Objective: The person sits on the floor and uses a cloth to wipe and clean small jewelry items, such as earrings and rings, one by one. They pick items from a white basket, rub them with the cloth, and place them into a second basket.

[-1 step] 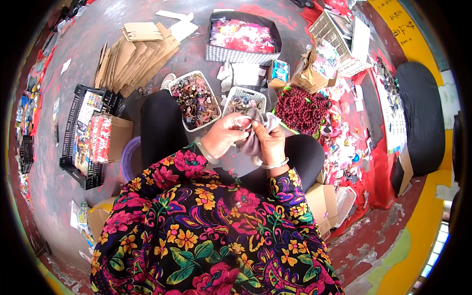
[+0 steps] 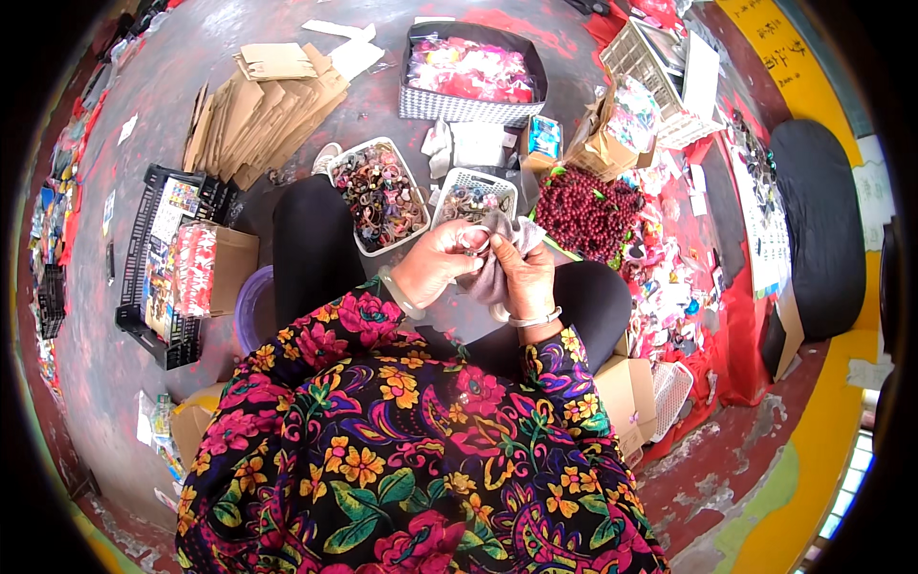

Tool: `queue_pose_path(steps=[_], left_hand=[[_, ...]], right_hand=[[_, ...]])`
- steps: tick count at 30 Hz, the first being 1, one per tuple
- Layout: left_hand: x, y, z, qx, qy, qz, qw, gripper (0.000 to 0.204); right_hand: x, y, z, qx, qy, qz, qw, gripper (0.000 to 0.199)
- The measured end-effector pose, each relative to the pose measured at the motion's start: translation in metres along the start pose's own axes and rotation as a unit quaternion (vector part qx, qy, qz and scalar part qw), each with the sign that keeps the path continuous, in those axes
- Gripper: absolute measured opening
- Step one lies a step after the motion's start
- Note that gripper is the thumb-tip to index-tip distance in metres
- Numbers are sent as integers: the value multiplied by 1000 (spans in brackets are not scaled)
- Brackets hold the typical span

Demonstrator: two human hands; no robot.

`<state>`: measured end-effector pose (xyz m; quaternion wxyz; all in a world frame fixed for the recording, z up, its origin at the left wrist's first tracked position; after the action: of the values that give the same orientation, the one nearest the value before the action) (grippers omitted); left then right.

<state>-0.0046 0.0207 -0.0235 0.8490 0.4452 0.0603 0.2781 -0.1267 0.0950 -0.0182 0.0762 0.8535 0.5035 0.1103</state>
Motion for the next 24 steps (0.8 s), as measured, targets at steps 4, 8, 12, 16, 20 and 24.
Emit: queue_pose_path(steps=[4, 8, 12, 16, 20, 24], left_hand=[[-2, 0, -3, -12, 3, -13, 1000, 26], [-2, 1, -3, 34, 2, -9, 999, 27], [-5, -6, 3, 97, -7, -29, 995, 29], [-3, -6, 1, 51, -9, 12, 999, 25], [-1, -5, -7, 27, -16, -1, 999, 32], [-1, -5, -11, -17, -16, -45, 999, 33]], right_hand=[[0, -2, 0, -50, 37, 37, 997, 10], [-2, 1, 1, -132, 85, 61, 986, 13], [-6, -4, -1, -197, 119, 56, 972, 16], [1, 0, -2, -82, 101, -15, 991, 17], [1, 1, 3, -87, 100, 5, 991, 17], [2, 1, 10, -63, 67, 53, 994, 16]])
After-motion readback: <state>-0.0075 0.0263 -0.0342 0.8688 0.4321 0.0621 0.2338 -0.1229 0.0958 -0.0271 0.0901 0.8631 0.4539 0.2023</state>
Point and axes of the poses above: each hand's wrist, its own x-axis away from the middle knuckle, its own y-axis out of the palm, z = x × y, the point moved 1 cm from there along -x, towards the middle knuckle, and after that the axes turned 11 degrees about x, right-handed, at the moved point
